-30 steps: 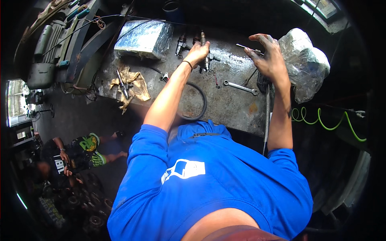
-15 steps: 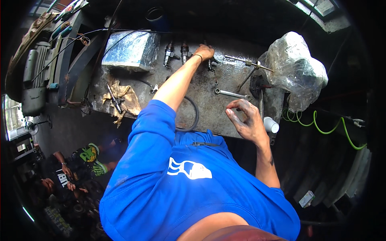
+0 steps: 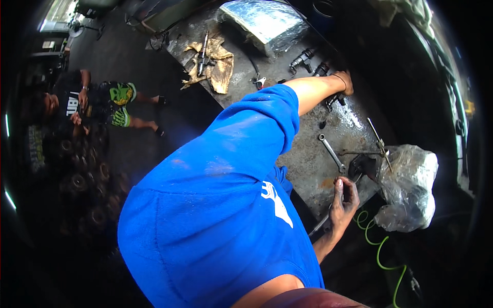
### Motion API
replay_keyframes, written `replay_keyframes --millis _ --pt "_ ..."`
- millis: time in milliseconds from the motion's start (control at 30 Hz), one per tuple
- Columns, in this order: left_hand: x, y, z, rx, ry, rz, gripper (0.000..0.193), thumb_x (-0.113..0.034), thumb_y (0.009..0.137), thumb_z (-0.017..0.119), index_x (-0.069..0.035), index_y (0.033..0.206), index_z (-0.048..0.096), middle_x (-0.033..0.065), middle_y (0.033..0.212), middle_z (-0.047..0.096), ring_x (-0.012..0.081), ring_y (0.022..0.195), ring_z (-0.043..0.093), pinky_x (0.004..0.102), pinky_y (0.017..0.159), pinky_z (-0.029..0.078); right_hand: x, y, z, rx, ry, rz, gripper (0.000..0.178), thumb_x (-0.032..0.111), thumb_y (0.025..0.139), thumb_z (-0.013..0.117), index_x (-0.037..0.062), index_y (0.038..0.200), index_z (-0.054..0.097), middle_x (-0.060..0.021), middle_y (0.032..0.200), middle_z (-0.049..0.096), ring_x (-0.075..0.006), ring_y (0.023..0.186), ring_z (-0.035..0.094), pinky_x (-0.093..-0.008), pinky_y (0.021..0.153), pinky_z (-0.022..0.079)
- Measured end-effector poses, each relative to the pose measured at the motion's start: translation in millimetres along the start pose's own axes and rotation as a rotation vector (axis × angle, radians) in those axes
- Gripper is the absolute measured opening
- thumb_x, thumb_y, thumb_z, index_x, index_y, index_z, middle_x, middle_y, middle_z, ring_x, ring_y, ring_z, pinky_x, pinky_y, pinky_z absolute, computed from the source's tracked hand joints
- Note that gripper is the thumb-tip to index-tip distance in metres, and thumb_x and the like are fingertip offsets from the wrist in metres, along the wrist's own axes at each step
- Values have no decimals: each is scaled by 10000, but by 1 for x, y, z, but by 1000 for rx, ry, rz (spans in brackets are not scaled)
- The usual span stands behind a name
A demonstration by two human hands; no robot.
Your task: The person assembles a fuel injector by hand, wipes it with a cloth, and connects it to a testing apparatus. The person then pumps the lever of the apparatus, observes the spray, and finally wipes the injector again before placing it on a workbench.
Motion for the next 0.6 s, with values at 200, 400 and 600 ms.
replay_keyframes --millis 200,400,600 --pt "-25 -99 -78 -189 -227 173 592 -334 862 599 65 1295 530 258 1196 655 394 1141 634 457 992 509 15 -4 13 77 -86 -10 139 101 978 639 -25 1036 657 -44 962 666 -102 919 603 -245 839 477" --pt "156 -258 -158 -603 -304 -43 367 -391 855 623 -42 924 715 190 946 721 342 893 717 446 823 574 27 -17 38 72 -142 3 156 138 954 663 -12 997 674 -79 901 689 -142 858 614 -291 794 480" --pt "476 -313 -145 -761 -102 -501 487 -395 834 688 90 873 700 290 864 700 379 914 710 462 837 557 55 -35 94 146 -280 73 204 172 956 669 -17 1032 671 -79 903 688 -141 859 630 -289 779 488"
Point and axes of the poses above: each hand's wrist, its own y-axis towards the middle knuckle, its own z-axis out of the palm, x = y × z, the point moved 9 cm from there along y, towards the middle knuckle
